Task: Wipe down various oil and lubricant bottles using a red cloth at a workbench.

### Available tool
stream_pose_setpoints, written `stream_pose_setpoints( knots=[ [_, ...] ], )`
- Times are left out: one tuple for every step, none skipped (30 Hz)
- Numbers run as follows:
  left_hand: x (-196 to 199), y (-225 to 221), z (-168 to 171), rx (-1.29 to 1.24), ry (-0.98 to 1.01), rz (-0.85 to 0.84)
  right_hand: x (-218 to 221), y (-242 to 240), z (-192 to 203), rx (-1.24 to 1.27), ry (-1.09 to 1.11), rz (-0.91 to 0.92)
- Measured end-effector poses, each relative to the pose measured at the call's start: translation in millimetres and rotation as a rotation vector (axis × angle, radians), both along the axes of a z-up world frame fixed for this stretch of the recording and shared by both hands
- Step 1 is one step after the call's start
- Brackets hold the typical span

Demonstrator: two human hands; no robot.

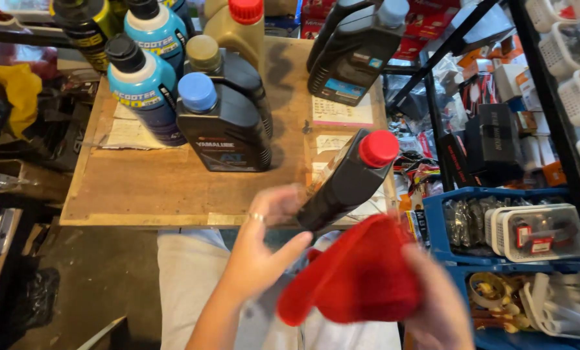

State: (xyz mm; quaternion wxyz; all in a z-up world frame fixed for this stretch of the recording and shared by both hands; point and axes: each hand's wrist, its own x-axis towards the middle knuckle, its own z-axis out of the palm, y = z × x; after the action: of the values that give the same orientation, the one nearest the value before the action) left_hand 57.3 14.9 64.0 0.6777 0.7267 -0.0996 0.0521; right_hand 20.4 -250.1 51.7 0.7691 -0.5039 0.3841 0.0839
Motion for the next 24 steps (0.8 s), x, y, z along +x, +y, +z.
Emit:
stream_pose_setpoints(
  knots=[
    [13,-5,-10,0.0,-0.002,-0.004,2,5,16,0.0,-0.002,-0.004],
    [26,-10,-20,0.201,-0.086,-0.007,4,9,33,-0.176,-0.099,-0.247],
    [39,-15,-30,0.403,-0.169,-0.01,6,14,49,-0.35,-0.204,-0.491],
    [50,-25,-38,0.402,-0.168,-0.01,8,20,44,-0.351,-0.203,-0.491],
    [62,-35,-46,0.408,-0.184,-0.081,10,26,39,-0.7,-0.517,-0.489],
    [75,-45,-54,0.415,-0.2,-0.152,13,32,34,-1.048,-0.832,-0.476],
    [78,-48,-51,0.415,-0.2,-0.152,29,34,29,-1.048,-0.832,-0.476],
    [83,-50,-47,0.27,-0.194,-0.193,47,36,25,-1.387,-1.077,-0.116],
    [89,-52,-42,0.125,-0.187,-0.234,65,39,21,-1.691,-1.287,0.305],
    [90,-57,-46,0.127,-0.192,-0.238,71,47,7,-1.694,-1.288,0.298],
    [91,-61,-49,0.107,-0.187,-0.207,77,55,-8,-1.909,-1.188,0.497],
    [90,-66,-53,0.085,-0.179,-0.176,82,62,-23,-2.113,-1.062,0.705],
    [89,-70,-60,0.085,-0.18,-0.179,93,52,-38,-2.114,-1.059,0.702],
    [88,-73,-68,0.052,-0.165,-0.129,103,42,-54,-2.005,-1.224,0.517],
    [86,-76,-76,0.018,-0.15,-0.079,113,32,-70,-1.881,-1.374,0.332],
    [85,-76,-79,0.016,-0.147,-0.077,110,29,-74,-1.881,-1.373,0.338],
    [84,-77,-83,-0.002,-0.136,-0.072,107,27,-78,-1.702,-1.415,0.328],
    [86,-80,-86,-0.022,-0.133,-0.069,107,23,-81,-1.53,-1.451,0.313],
    [88,-77,-78,-0.027,-0.136,-0.069,107,25,-87,-1.535,-1.454,0.313],
    [87,-72,-71,-0.036,-0.088,-0.094,105,29,-95,-1.36,-1.35,0.222],
    [86,-68,-65,-0.046,-0.04,-0.118,102,34,-102,-1.186,-1.243,0.134],
    [86,-68,-66,-0.043,-0.04,-0.117,100,54,-76,-1.182,-1.243,0.133],
    [85,-68,-68,-0.069,-0.055,-0.111,98,73,-49,-0.68,-1.113,0.051],
    [86,-70,-69,-0.098,-0.071,-0.108,96,92,-22,-0.194,-0.948,-0.028]
  ],
)
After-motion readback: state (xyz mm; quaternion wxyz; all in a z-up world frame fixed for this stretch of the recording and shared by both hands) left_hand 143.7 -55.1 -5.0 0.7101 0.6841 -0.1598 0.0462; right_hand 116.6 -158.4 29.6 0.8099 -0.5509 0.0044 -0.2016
